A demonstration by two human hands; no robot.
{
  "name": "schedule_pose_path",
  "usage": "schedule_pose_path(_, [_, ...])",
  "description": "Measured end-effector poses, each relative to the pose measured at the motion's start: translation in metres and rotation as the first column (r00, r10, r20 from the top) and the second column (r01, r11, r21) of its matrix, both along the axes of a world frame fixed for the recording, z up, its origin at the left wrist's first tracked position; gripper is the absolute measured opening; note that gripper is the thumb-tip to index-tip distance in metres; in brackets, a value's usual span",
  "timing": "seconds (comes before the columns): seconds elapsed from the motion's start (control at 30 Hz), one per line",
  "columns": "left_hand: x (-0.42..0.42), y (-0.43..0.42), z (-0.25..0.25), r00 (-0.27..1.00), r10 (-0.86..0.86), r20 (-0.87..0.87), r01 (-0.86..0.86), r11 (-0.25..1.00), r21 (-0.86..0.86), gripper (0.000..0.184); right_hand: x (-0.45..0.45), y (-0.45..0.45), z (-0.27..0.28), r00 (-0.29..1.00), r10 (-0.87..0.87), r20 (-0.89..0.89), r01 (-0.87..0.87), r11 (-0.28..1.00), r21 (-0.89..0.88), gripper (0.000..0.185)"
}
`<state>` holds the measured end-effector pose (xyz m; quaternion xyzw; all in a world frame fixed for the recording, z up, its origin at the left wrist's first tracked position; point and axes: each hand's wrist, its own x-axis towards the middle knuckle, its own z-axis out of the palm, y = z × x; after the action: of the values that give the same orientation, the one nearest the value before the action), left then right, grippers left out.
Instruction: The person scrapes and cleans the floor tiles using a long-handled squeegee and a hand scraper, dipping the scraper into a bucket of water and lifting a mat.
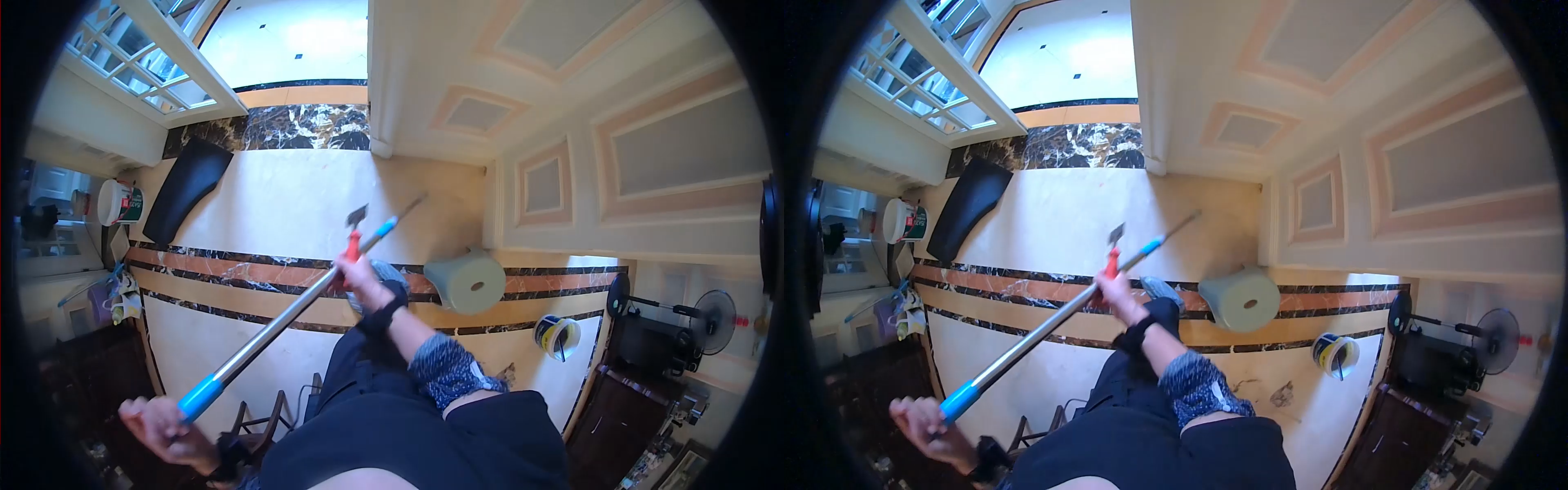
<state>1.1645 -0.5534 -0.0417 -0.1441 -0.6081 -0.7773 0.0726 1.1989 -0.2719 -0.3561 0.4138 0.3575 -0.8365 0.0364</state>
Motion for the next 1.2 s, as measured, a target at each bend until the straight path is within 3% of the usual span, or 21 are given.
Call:
schedule_pose_path(0.07, [0.002,0.040,-0.035,0.997,-0.051,0.050,0.055,0.996,-0.069,0.012,-0.016,0.031,-0.082,0.983,-0.182,-0.028,0.183,0.947,0.265,0.020])
schedule_pose_path(0.1, [0.006,0.050,-0.060,0.991,-0.045,0.127,0.046,0.999,-0.002,0.010,-0.016,0.054,-0.034,0.972,-0.210,0.103,0.194,0.970,0.147,0.026])
schedule_pose_path(0.13, [0.005,0.070,-0.062,0.955,-0.265,0.136,0.267,0.964,0.000,0.009,-0.015,0.067,-0.045,0.973,-0.196,0.124,0.175,0.971,0.164,0.024])
schedule_pose_path(0.27, [-0.009,0.029,-0.036,0.914,-0.394,0.092,0.393,0.919,0.029,0.016,-0.017,0.042,-0.028,0.975,-0.010,0.222,-0.019,0.991,0.131,0.012])
schedule_pose_path(0.3, [-0.014,0.006,-0.020,0.900,-0.426,0.095,0.424,0.905,0.038,0.020,-0.017,0.019,-0.058,0.978,0.117,0.174,-0.139,0.983,0.123,0.008])
schedule_pose_path(0.37, [-0.009,-0.020,0.009,0.973,-0.227,0.032,0.229,0.971,-0.070,0.029,-0.023,-0.028,-0.031,0.963,0.230,0.137,-0.221,0.972,-0.081,0.009])
schedule_pose_path(0.4, [-0.007,-0.041,0.021,0.973,-0.230,-0.007,0.229,0.970,-0.080,0.028,-0.029,-0.052,-0.010,0.963,0.212,0.163,-0.189,0.971,-0.150,0.010])
schedule_pose_path(0.47, [-0.006,-0.084,0.053,0.876,-0.483,0.006,0.480,0.870,-0.110,0.021,-0.038,-0.104,-0.026,0.929,0.360,0.092,-0.354,0.933,-0.070,0.011])
schedule_pose_path(0.5, [0.007,-0.090,0.071,0.916,-0.391,-0.091,0.371,0.911,-0.181,0.015,-0.042,-0.118,0.010,0.937,0.342,0.072,-0.314,0.915,-0.254,0.012])
schedule_pose_path(0.53, [0.021,-0.090,0.084,0.937,-0.293,-0.192,0.245,0.939,-0.241,0.011,-0.047,-0.134,0.017,0.920,0.393,0.006,-0.375,0.883,-0.281,0.011])
schedule_pose_path(0.6, [0.038,-0.081,0.099,0.934,-0.287,-0.215,0.250,0.951,-0.182,0.011,-0.064,-0.160,0.031,0.867,0.492,-0.086,-0.489,0.801,-0.345,0.013])
schedule_pose_path(0.63, [0.038,-0.071,0.105,0.914,-0.333,-0.232,0.313,0.942,-0.119,0.010,-0.074,-0.168,0.036,0.847,0.522,-0.096,-0.523,0.788,-0.326,0.012])
schedule_pose_path(0.7, [0.031,-0.049,0.108,0.903,-0.309,-0.299,0.241,0.940,-0.243,0.002,-0.097,-0.181,0.047,0.818,0.562,-0.120,-0.572,0.777,-0.263,0.011])
schedule_pose_path(0.73, [0.031,-0.074,0.085,0.913,-0.323,-0.248,0.293,0.944,-0.148,0.003,-0.111,-0.182,0.046,0.798,0.587,-0.140,-0.601,0.757,-0.257,0.011])
schedule_pose_path(0.83, [0.039,-0.132,0.024,0.912,-0.400,-0.091,0.410,0.892,0.188,0.018,-0.157,-0.151,0.022,0.854,0.507,-0.115,-0.517,0.852,-0.078,0.012])
schedule_pose_path(0.87, [0.000,-0.011,0.049,0.971,0.004,-0.239,-0.069,0.962,-0.265,0.016,-0.178,-0.135,0.015,0.887,0.460,-0.050,-0.462,0.883,-0.075,0.012])
schedule_pose_path(0.93, [-0.034,0.009,0.046,0.958,-0.168,-0.230,0.121,0.971,-0.205,0.017,-0.210,-0.095,0.010,0.892,0.444,-0.078,-0.445,0.895,0.009,0.012])
schedule_pose_path(1.03, [-0.086,0.057,0.025,0.936,-0.275,-0.219,0.243,0.957,-0.160,0.010,-0.252,-0.013,-0.004,0.945,0.278,-0.174,-0.283,0.959,-0.002,0.014])
schedule_pose_path(1.07, [-0.105,0.076,0.020,0.939,-0.298,-0.174,0.250,0.934,-0.255,0.008,-0.270,0.016,-0.015,0.956,0.219,-0.194,-0.223,0.975,0.002,0.016])
schedule_pose_path(1.1, [-0.125,0.105,0.008,0.949,-0.294,-0.111,0.274,0.948,-0.163,0.007,-0.284,0.051,-0.005,0.957,0.214,-0.193,-0.216,0.976,0.013,0.016])
schedule_pose_path(1.2, [-0.189,0.168,-0.010,0.926,-0.376,0.046,0.357,0.826,-0.436,0.009,-0.338,0.134,-0.038,0.977,0.125,-0.172,-0.115,0.991,0.067,0.021])
